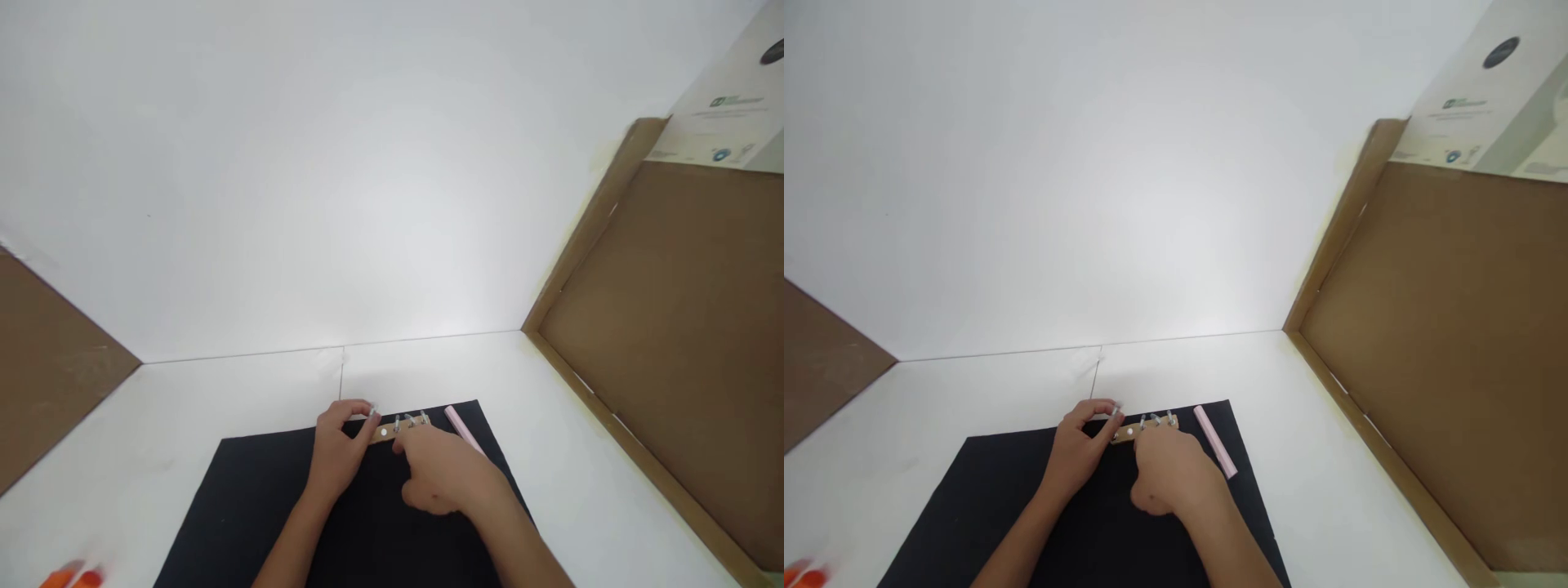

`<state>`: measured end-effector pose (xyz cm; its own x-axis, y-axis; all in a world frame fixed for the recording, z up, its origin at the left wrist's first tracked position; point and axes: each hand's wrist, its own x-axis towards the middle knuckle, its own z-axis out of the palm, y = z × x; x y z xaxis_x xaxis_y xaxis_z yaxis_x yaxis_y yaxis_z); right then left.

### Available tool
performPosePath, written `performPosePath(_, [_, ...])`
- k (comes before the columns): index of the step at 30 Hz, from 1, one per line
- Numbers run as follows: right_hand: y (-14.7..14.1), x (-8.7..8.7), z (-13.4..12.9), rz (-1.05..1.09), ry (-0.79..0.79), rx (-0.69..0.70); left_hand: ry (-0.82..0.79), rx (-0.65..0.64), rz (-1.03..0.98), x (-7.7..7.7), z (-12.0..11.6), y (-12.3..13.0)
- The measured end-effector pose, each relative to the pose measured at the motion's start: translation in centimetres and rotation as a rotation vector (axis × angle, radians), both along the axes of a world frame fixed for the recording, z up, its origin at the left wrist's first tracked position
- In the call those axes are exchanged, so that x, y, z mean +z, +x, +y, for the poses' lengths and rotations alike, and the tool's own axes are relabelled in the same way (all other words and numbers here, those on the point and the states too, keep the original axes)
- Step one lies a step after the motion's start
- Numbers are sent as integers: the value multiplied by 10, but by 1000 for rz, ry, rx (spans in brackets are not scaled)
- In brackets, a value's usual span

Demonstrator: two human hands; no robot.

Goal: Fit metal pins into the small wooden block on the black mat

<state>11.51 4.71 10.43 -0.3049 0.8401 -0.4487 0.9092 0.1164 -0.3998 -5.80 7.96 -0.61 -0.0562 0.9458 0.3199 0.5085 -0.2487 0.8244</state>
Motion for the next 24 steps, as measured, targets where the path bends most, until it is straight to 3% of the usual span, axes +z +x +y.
performPosePath(4, [10, 2, 5, 503, 70, -37, -13, 175, -54, 0, -2, -1])
performPosePath(8, [-4, -10, 18, 1041, 65, -239, 58, 246, -41, 3, -3, 0])
performPosePath(10, [-16, -22, 24, 1190, 62, -354, 99, 281, -44, 3, -3, 0])
performPosePath(15, [-33, -42, 30, 1213, 100, -490, 145, 315, -39, 2, -3, 0])
performPosePath(21, [-31, -41, 26, 1173, 58, -373, 237, 253, -12, -1, -5, -2])
performPosePath(24, [-31, -40, 26, 1177, 82, -395, 292, 224, -7, -2, -5, -2])
